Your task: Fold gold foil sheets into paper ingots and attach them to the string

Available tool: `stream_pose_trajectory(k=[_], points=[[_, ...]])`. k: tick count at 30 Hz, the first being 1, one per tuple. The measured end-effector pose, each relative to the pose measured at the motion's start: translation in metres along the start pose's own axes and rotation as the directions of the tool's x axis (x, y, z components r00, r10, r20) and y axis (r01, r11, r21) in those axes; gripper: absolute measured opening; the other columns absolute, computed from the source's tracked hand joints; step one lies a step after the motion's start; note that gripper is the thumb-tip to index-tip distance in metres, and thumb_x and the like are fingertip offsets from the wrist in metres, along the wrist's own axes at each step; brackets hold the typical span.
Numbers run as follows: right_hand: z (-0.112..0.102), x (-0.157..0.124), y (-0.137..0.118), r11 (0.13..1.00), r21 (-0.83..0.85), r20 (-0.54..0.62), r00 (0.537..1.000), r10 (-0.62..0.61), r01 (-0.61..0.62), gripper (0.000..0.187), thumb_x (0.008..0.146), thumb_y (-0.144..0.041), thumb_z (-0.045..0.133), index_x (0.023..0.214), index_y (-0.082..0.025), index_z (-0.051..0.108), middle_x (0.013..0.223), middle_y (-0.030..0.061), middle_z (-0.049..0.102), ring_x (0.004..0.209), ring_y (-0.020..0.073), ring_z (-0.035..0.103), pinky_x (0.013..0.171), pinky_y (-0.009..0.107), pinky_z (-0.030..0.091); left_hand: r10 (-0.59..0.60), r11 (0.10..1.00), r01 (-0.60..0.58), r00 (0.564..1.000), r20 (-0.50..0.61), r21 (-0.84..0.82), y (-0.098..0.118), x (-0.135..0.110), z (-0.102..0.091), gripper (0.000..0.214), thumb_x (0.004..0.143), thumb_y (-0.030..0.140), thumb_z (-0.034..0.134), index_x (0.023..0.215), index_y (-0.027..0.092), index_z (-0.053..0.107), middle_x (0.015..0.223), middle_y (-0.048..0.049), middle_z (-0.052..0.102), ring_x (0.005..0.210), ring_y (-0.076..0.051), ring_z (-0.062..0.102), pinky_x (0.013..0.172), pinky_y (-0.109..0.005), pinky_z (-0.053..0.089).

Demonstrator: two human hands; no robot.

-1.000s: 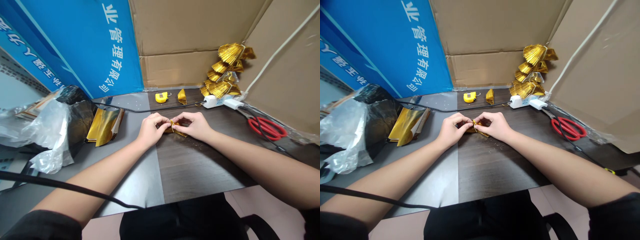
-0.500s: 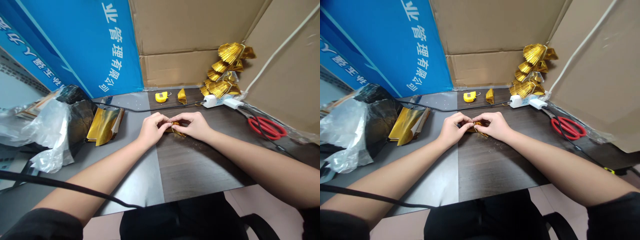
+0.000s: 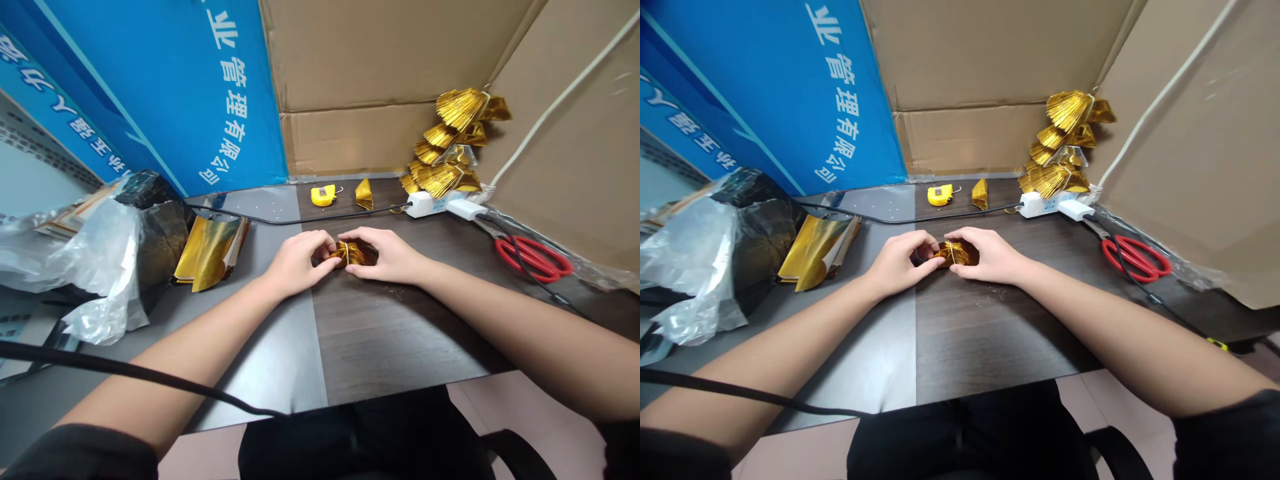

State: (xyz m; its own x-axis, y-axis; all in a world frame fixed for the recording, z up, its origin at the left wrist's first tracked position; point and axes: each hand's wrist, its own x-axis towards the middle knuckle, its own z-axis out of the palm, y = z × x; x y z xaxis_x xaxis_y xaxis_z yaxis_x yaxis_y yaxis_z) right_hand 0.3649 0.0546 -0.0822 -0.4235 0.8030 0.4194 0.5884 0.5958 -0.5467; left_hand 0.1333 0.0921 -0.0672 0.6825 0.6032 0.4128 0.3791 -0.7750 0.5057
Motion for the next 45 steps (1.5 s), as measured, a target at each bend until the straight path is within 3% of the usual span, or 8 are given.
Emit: stream_pose_trajectory(k=[3, 9, 16, 23, 29, 33, 41, 45], points=[[0.000, 0.000, 0.001, 1.000, -0.026, 0.077, 0.997, 0.013, -0.011, 0.062, 0.074, -0.042, 0.083, 0.128, -0.018, 0.062, 0.120, 0.0138, 0.070, 0.106, 0.0300, 0.069, 0.093, 0.045, 0.056, -0.015, 1.000, 0.015, 1.000, -0.007, 0.010, -0.002, 0.000, 0.003, 0.011, 0.087, 0.026, 0.068, 0.082, 0.018, 0.064, 0.075, 0.0017, 0.068, 0.069, -0.011, 0.058, 0.068, -0.023, 0.043], [0.008, -0.001, -0.001, 0.999, -0.043, 0.144, 0.989, 0.033, -0.027, 0.032, 0.088, -0.031, 0.069, 0.116, -0.019, 0.059, 0.110, 0.0121, 0.067, 0.107, 0.0297, 0.060, 0.089, 0.046, 0.054, 0.005, 0.999, -0.003, 0.999, -0.046, 0.039, -0.005, 0.001, 0.007, 0.008, 0.087, 0.023, 0.071, 0.082, 0.018, 0.067, 0.075, 0.0012, 0.068, 0.070, -0.011, 0.058, 0.069, -0.024, 0.042], [0.013, 0.001, -0.002, 0.999, -0.039, 0.175, 0.984, 0.037, -0.031, 0.021, 0.093, -0.026, 0.059, 0.112, -0.019, 0.056, 0.108, 0.0129, 0.063, 0.106, 0.0299, 0.057, 0.089, 0.047, 0.050, 0.035, 0.998, -0.029, 0.996, -0.088, 0.062, -0.003, 0.000, 0.015, 0.010, 0.088, 0.021, 0.070, 0.080, 0.018, 0.064, 0.075, 0.0016, 0.065, 0.070, -0.011, 0.056, 0.067, -0.023, 0.041], [0.012, 0.001, -0.003, 0.999, -0.036, 0.181, 0.983, 0.044, -0.038, 0.022, 0.093, -0.028, 0.060, 0.113, -0.019, 0.055, 0.110, 0.0134, 0.064, 0.107, 0.0307, 0.058, 0.089, 0.049, 0.051, 0.038, 0.996, -0.034, 0.998, -0.046, 0.080, -0.002, 0.002, 0.015, 0.013, 0.091, 0.023, 0.065, 0.081, 0.018, 0.059, 0.079, 0.0006, 0.064, 0.073, -0.012, 0.056, 0.068, -0.024, 0.041], [0.007, -0.002, -0.001, 0.996, -0.053, 0.126, 0.989, 0.071, -0.065, 0.038, 0.089, -0.036, 0.067, 0.120, -0.016, 0.056, 0.115, 0.0154, 0.063, 0.106, 0.0305, 0.061, 0.089, 0.049, 0.052, 0.051, 0.989, -0.056, 0.998, 0.039, 0.140, 0.000, -0.003, 0.003, 0.030, 0.091, 0.048, 0.062, 0.082, 0.019, 0.059, 0.075, 0.0014, 0.064, 0.069, -0.012, 0.056, 0.066, -0.026, 0.039], [0.004, -0.001, -0.001, 0.996, -0.083, 0.148, 0.988, 0.049, -0.037, 0.027, 0.091, -0.034, 0.063, 0.112, -0.017, 0.057, 0.107, 0.0132, 0.062, 0.103, 0.0302, 0.057, 0.087, 0.047, 0.051, 0.063, 0.967, -0.085, 0.993, 0.098, 0.241, -0.002, -0.005, 0.002, 0.023, 0.094, 0.040, 0.060, 0.083, 0.019, 0.060, 0.080, 0.0000, 0.067, 0.073, -0.014, 0.057, 0.068, -0.027, 0.040], [0.009, 0.000, -0.003, 0.994, -0.096, 0.158, 0.985, 0.069, -0.055, 0.019, 0.092, -0.030, 0.057, 0.106, -0.018, 0.052, 0.102, 0.0124, 0.059, 0.099, 0.0292, 0.054, 0.083, 0.045, 0.049, 0.094, 0.978, -0.089, 0.995, -0.021, 0.188, -0.006, -0.002, 0.006, 0.020, 0.092, 0.032, 0.067, 0.079, 0.019, 0.062, 0.079, 0.0002, 0.067, 0.075, -0.014, 0.056, 0.071, -0.027, 0.042], [0.012, 0.000, -0.002, 0.994, -0.090, 0.136, 0.988, 0.073, -0.061, 0.017, 0.091, -0.030, 0.058, 0.103, -0.019, 0.051, 0.102, 0.0126, 0.060, 0.098, 0.0293, 0.055, 0.084, 0.045, 0.049, 0.032, 0.988, -0.022, 0.998, -0.063, 0.152, -0.004, -0.001, 0.010, 0.020, 0.087, 0.027, 0.075, 0.074, 0.018, 0.062, 0.074, 0.0015, 0.065, 0.073, -0.013, 0.055, 0.069, -0.026, 0.040]])
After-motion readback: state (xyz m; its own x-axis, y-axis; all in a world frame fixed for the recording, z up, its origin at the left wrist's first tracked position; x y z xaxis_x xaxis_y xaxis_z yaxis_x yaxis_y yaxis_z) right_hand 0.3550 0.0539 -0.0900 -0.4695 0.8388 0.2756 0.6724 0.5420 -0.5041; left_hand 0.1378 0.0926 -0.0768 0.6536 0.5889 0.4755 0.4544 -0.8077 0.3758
